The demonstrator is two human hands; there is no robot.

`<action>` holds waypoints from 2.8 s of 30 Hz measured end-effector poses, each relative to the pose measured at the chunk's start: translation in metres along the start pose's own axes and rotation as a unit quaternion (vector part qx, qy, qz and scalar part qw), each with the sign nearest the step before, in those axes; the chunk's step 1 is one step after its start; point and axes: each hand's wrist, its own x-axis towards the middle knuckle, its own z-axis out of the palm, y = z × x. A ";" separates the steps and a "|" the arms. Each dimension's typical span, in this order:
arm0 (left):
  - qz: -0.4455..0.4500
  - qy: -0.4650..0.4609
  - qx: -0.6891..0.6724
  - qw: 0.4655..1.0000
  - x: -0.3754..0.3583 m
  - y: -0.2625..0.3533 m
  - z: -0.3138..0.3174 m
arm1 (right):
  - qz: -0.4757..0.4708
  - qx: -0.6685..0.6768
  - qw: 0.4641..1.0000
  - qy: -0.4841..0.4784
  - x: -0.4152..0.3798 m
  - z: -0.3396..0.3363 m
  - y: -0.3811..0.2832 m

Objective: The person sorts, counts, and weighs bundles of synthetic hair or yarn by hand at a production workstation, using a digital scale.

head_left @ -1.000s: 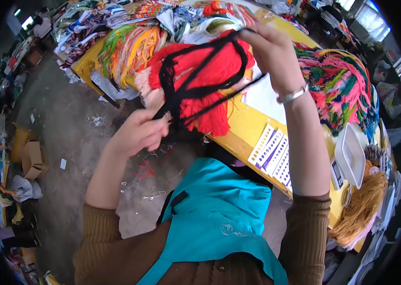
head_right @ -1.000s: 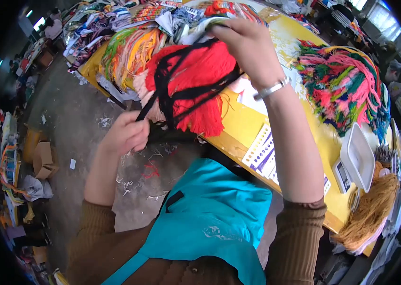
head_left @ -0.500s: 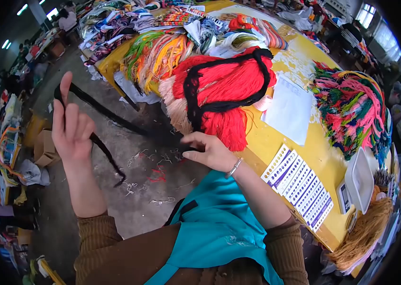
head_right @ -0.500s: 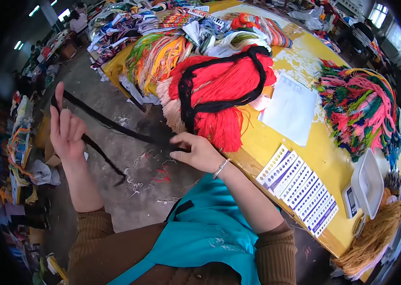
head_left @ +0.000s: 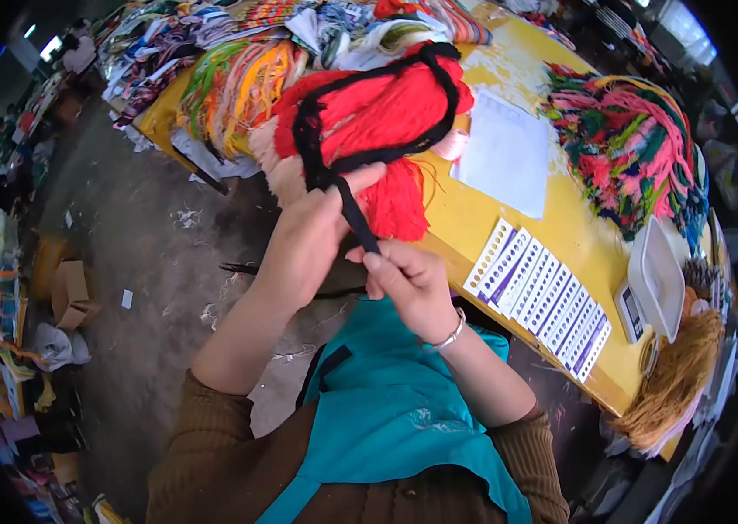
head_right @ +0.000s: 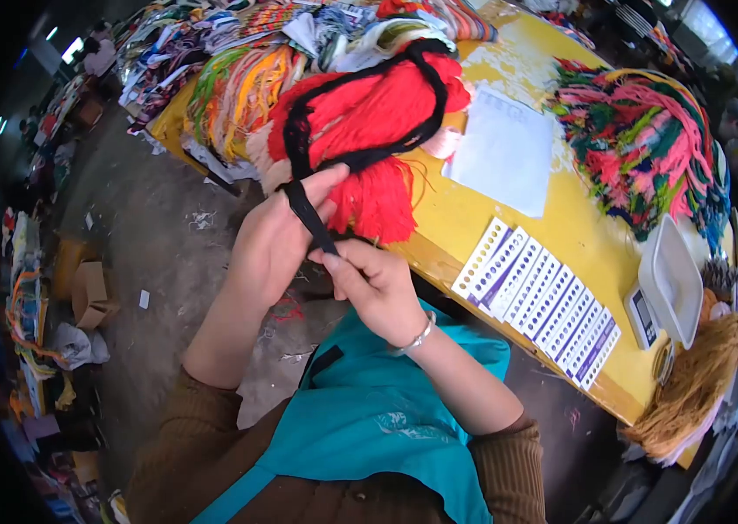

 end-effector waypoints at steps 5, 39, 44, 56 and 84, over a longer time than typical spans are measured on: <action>-0.189 -0.036 -0.325 0.926 0.010 -0.039 0.025 | -0.133 -0.328 0.930 0.099 -0.042 -0.030 0.020; -0.241 -0.074 -0.083 0.964 0.000 -0.134 0.112 | 0.059 0.249 0.887 0.384 -0.106 -0.093 0.038; -0.238 -0.069 -0.076 0.966 0.001 -0.137 0.112 | 0.068 0.258 0.885 0.383 -0.104 -0.093 0.038; -0.230 -0.074 -0.066 0.968 0.001 -0.136 0.110 | 0.056 0.211 0.893 0.394 -0.104 -0.093 0.042; -0.351 -0.086 -0.329 0.873 0.006 -0.131 0.108 | 0.111 0.295 0.899 0.304 -0.097 -0.100 0.024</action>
